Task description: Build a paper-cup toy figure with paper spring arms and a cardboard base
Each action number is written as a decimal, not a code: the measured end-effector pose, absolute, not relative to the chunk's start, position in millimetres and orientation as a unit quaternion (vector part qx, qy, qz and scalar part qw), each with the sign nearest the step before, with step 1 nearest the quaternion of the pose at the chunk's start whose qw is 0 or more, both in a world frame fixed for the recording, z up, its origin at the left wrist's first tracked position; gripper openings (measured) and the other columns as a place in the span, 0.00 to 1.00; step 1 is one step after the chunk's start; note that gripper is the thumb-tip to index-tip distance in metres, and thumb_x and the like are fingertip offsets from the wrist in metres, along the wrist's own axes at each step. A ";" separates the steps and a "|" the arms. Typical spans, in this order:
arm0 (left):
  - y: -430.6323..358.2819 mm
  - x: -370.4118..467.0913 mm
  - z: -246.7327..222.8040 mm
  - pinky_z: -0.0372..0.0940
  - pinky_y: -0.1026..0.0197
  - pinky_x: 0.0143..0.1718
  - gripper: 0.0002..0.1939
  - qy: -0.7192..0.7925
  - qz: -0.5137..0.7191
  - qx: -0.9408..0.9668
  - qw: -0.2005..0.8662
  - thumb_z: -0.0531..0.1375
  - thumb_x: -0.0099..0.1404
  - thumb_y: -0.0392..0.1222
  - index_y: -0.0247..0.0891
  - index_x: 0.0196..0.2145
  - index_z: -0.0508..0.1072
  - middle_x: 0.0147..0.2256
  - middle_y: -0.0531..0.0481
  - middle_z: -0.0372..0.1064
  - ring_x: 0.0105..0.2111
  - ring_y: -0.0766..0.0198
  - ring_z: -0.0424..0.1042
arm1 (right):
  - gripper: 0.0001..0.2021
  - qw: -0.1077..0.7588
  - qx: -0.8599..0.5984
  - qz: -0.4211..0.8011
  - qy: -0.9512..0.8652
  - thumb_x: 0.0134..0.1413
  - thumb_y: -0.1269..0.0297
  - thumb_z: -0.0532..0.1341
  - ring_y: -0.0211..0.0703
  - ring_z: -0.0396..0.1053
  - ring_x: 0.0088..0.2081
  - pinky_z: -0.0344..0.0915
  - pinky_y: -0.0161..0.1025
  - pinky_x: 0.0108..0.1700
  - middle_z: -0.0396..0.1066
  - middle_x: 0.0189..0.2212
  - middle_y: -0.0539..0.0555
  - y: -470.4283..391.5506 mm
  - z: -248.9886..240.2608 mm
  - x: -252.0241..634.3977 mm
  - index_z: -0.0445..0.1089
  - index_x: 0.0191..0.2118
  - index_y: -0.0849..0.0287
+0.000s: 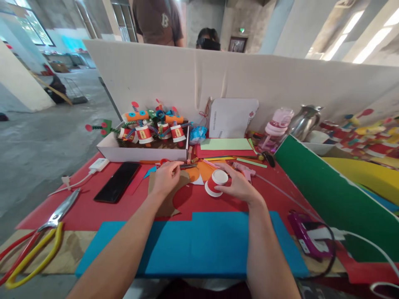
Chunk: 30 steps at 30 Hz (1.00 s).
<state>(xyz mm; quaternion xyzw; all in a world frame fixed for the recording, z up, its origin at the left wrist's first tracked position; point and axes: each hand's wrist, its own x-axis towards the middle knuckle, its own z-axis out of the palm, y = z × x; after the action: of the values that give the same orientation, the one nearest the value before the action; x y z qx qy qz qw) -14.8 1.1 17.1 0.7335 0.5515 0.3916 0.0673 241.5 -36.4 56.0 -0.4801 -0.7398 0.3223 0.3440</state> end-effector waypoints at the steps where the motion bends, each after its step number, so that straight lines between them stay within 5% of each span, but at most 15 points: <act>1: 1.7 -14.9 17.5 0.66 0.60 0.38 0.15 0.541 0.387 0.744 0.068 0.51 0.64 0.38 0.39 0.41 0.77 0.37 0.46 0.77 0.35 0.60 0.73 | 0.34 0.341 -0.480 0.319 -0.743 0.41 0.70 0.68 0.53 0.65 0.56 0.58 0.50 0.59 0.69 0.54 0.53 -36.1 55.6 240.9 0.65 0.57 0.49; 6: 0.3 -7.3 13.4 0.60 0.51 0.52 0.18 0.390 0.266 0.878 0.080 0.49 0.64 0.34 0.40 0.46 0.75 0.46 0.45 0.75 0.51 0.54 0.67 | 0.33 0.337 -0.482 0.307 -0.748 0.40 0.71 0.68 0.54 0.65 0.57 0.57 0.50 0.60 0.68 0.55 0.53 -32.4 50.4 240.1 0.66 0.57 0.50; 11: -7.2 8.3 -2.2 0.50 0.46 0.59 0.35 0.329 0.119 0.932 0.095 0.49 0.55 0.24 0.46 0.59 0.64 0.60 0.50 0.63 0.63 0.54 0.52 | 0.32 0.341 -0.497 0.291 -0.743 0.42 0.68 0.68 0.52 0.65 0.56 0.59 0.49 0.59 0.68 0.54 0.54 -30.6 48.8 239.9 0.65 0.57 0.52; 24: -32.9 -46.1 4.0 0.46 0.49 0.61 0.35 0.358 0.030 0.932 0.049 0.50 0.54 0.24 0.45 0.57 0.68 0.58 0.52 0.65 0.64 0.57 0.52 | 0.35 0.341 -0.441 0.327 -0.763 0.43 0.68 0.68 0.51 0.59 0.62 0.53 0.48 0.64 0.62 0.60 0.59 -30.5 44.1 227.5 0.62 0.60 0.56; 30: -45.0 -62.9 13.9 0.56 0.49 0.59 0.31 0.355 0.158 0.917 0.093 0.48 0.54 0.23 0.45 0.48 0.75 0.52 0.51 0.72 0.59 0.58 0.61 | 0.36 0.317 -0.375 0.331 -0.806 0.43 0.71 0.65 0.51 0.57 0.63 0.53 0.51 0.64 0.60 0.61 0.60 -31.5 37.1 214.1 0.59 0.61 0.56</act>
<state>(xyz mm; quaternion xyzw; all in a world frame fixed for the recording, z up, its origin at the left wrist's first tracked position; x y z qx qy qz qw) -62.9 -45.0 13.9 0.9168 0.3548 0.1580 0.0934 214.1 -31.5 37.1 -0.3747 -0.8058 0.3310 0.3173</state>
